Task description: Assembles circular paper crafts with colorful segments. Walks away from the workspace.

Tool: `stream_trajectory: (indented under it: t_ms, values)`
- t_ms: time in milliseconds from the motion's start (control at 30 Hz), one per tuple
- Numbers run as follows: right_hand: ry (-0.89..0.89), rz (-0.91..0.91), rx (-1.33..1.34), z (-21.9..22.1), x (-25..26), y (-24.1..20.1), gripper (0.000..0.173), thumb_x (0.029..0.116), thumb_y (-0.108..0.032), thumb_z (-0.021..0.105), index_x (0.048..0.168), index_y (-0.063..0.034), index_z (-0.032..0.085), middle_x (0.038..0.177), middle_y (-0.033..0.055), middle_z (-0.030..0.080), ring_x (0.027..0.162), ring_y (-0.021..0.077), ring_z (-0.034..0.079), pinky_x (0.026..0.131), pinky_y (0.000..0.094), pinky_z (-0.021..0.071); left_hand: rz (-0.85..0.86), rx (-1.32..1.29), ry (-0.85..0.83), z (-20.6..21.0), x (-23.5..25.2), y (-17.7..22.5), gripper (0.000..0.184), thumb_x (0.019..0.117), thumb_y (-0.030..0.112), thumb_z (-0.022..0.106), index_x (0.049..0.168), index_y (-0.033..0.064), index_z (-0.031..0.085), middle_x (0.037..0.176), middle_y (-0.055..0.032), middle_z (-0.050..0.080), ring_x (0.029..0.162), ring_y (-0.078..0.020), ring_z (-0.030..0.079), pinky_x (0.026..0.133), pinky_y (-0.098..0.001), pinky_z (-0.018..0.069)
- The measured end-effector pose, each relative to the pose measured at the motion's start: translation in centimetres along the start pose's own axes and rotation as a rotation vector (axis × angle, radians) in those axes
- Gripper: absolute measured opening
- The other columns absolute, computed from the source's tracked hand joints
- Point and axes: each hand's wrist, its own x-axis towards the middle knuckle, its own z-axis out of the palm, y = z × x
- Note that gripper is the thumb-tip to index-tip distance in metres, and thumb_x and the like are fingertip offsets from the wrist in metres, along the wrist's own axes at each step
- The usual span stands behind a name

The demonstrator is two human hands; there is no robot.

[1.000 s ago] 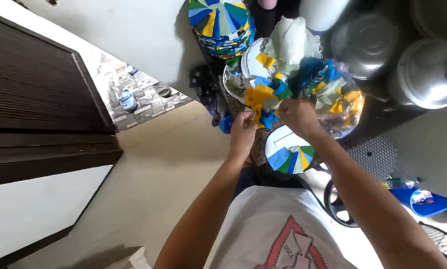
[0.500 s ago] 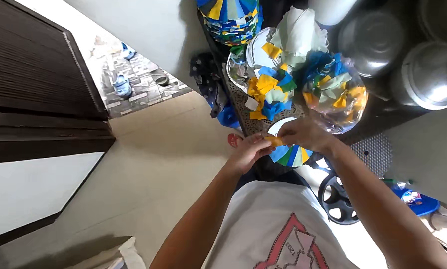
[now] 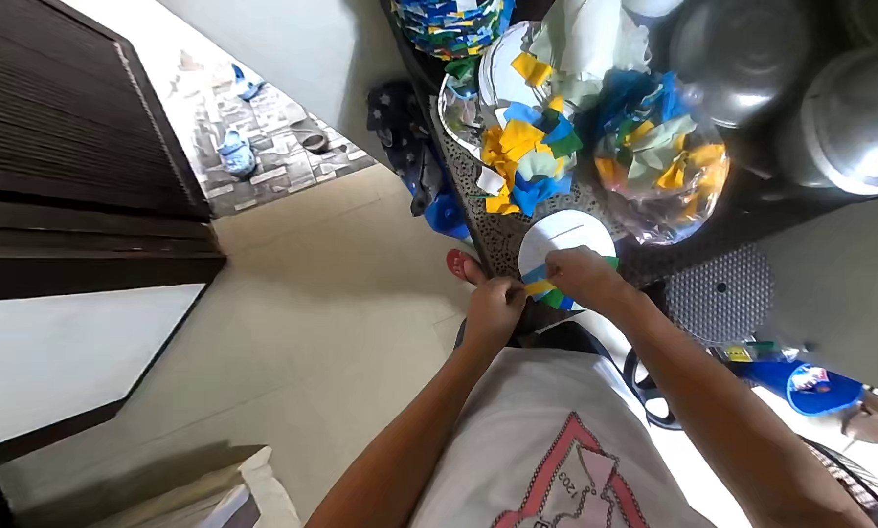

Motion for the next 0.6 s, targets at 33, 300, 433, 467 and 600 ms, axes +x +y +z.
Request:
stream_trajectory:
  t_ms: [33,300,433,467,600]
  values:
    - [0.025,0.009,-0.014,0.1,0.2,-0.1,0.015,0.1009,-0.006,0.061,0.111,-0.0005,0.071,0.105,0.0204,0.072,0.102,0.0386,0.069,0.088,0.0582,0.0545,0.003,0.026,0.021,0.1,0.2,0.1,0.023,0.1005,0.016,0.06,0.108,-0.0004,0.075,0.106,-0.0174,0.073,0.101,-0.0272,0.07,0.094,-0.0454,0.0538]
    - [0.048,0.057,-0.177,-0.4,1.6,-1.1,0.019,0.1014,-0.004,0.058,0.116,-0.0029,0.07,0.111,0.0221,0.072,0.108,0.0421,0.069,0.09,0.0595,0.0534,0.036,0.148,0.112,0.7,1.5,0.3,0.021,0.0989,0.015,0.061,0.104,-0.0012,0.074,0.104,-0.0183,0.072,0.099,-0.0318,0.07,0.09,-0.051,0.0547]
    - [0.012,0.057,-0.209,-0.6,2.0,-1.2,0.021,0.1022,-0.003,0.053,0.117,-0.0017,0.068,0.112,0.0224,0.071,0.11,0.0419,0.068,0.09,0.0586,0.0535,0.037,0.175,0.113,0.8,1.7,0.3,0.021,0.0997,0.014,0.059,0.105,-0.001,0.073,0.104,-0.0177,0.072,0.099,-0.0316,0.069,0.09,-0.0507,0.0547]
    - [0.011,0.062,-0.214,-0.6,2.0,-1.3,0.021,0.1025,-0.003,0.053,0.117,-0.0016,0.068,0.113,0.0224,0.071,0.11,0.0418,0.068,0.091,0.0582,0.0535,0.042,0.18,0.121,0.9,1.8,0.3,0.021,0.0995,0.014,0.06,0.105,-0.0012,0.073,0.104,-0.0179,0.072,0.099,-0.0316,0.07,0.089,-0.0508,0.0551]
    - [0.003,0.064,-0.223,-0.7,2.1,-1.5,0.019,0.1038,-0.005,0.052,0.116,-0.0006,0.067,0.112,0.0225,0.07,0.11,0.0413,0.068,0.091,0.0571,0.0532,0.061,0.199,0.143,0.9,2.0,0.2,0.02,0.0996,0.013,0.059,0.103,-0.0016,0.073,0.101,-0.0179,0.073,0.096,-0.0322,0.07,0.087,-0.0512,0.0557]
